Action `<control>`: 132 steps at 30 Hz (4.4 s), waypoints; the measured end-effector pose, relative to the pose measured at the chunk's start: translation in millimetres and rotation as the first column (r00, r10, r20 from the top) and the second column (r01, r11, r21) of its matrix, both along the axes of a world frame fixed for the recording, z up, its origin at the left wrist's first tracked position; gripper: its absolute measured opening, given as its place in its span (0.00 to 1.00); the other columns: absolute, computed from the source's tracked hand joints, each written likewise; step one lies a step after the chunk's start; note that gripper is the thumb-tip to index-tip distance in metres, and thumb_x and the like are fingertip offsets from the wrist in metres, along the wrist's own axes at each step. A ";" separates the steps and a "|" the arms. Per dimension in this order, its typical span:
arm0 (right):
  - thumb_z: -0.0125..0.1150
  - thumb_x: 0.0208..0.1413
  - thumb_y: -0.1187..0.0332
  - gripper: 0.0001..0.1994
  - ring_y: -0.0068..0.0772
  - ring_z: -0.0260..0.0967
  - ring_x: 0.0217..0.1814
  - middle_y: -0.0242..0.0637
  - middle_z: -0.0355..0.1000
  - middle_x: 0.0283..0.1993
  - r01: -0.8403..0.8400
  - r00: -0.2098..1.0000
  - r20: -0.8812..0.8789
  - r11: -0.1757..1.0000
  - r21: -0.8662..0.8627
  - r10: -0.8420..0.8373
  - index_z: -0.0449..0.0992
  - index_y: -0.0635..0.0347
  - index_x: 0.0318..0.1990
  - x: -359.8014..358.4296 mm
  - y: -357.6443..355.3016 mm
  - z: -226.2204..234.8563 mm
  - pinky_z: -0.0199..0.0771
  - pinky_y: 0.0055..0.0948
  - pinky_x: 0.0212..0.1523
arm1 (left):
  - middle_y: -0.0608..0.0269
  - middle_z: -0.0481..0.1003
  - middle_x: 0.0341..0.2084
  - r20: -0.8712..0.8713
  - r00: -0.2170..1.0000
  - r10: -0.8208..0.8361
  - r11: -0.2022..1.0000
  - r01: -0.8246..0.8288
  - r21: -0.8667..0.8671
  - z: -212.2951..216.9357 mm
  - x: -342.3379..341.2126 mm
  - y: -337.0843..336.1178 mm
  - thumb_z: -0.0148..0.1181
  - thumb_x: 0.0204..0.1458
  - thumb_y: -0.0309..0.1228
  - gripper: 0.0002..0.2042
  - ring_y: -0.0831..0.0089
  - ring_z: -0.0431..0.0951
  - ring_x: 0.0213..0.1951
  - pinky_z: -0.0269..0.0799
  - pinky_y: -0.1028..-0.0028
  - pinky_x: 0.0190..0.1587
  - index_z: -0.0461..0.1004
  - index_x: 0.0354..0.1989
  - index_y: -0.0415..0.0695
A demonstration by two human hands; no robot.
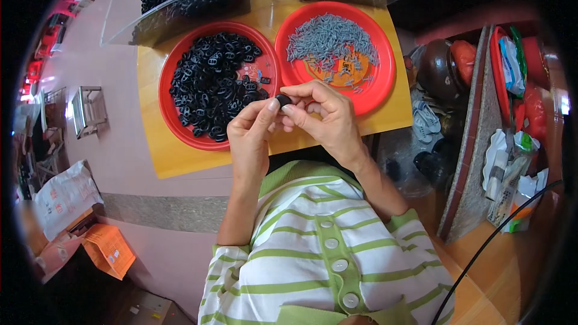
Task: The person sits at a table and assembles small hair accessories by hand. They pick up black plastic clips from a red bowl and insert small metal pins from a second red bowl into the clips. The person handles the items one at a time, repeating the insertion process throughout the video.
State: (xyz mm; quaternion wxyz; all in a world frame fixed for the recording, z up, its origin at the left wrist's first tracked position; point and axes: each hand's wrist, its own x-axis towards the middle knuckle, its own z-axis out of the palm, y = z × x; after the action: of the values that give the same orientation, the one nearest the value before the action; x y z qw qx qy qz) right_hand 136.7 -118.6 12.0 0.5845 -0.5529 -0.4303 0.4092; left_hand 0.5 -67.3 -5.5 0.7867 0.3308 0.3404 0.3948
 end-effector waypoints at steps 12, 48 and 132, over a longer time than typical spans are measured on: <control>0.67 0.45 0.75 0.13 0.17 0.64 0.29 0.30 0.67 0.30 -0.061 0.959 0.278 0.997 0.036 0.048 0.75 0.64 0.41 13.1 0.6 6.1 0.65 0.18 0.30 | 0.64 0.73 0.35 0.009 0.982 0.189 0.966 -0.188 0.180 11.0 18.6 -8.9 0.54 0.57 0.26 0.12 0.81 0.72 0.36 0.67 0.82 0.40 0.71 0.48 0.36; 0.62 0.53 0.75 0.07 0.15 0.66 0.33 0.28 0.70 0.32 -0.183 0.972 -0.158 0.983 -0.033 0.175 0.73 0.63 0.38 -3.0 9.3 -12.1 0.67 0.18 0.31 | 0.65 0.70 0.29 0.090 0.981 0.170 0.914 -0.191 0.358 -21.3 5.9 -8.9 0.53 0.56 0.22 0.04 0.82 0.64 0.27 0.62 0.82 0.31 0.71 0.39 0.38; 0.56 0.57 0.76 0.06 0.18 0.67 0.40 0.34 0.70 0.41 -0.146 0.940 -0.318 0.988 -0.051 0.122 0.74 0.65 0.41 13.7 -5.6 -16.1 0.68 0.18 0.38 | 0.54 0.78 0.32 0.023 0.983 -0.182 0.978 0.184 -0.102 -5.8 -14.5 -1.6 0.54 0.56 0.24 0.09 0.73 0.78 0.32 0.75 0.76 0.37 0.73 0.43 0.33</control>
State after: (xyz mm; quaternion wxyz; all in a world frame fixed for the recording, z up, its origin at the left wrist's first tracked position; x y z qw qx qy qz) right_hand 150.4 -124.2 -4.1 0.5954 -0.4715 -0.3530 0.5464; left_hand -14.0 -68.9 -11.3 0.8380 0.3169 0.3232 0.3048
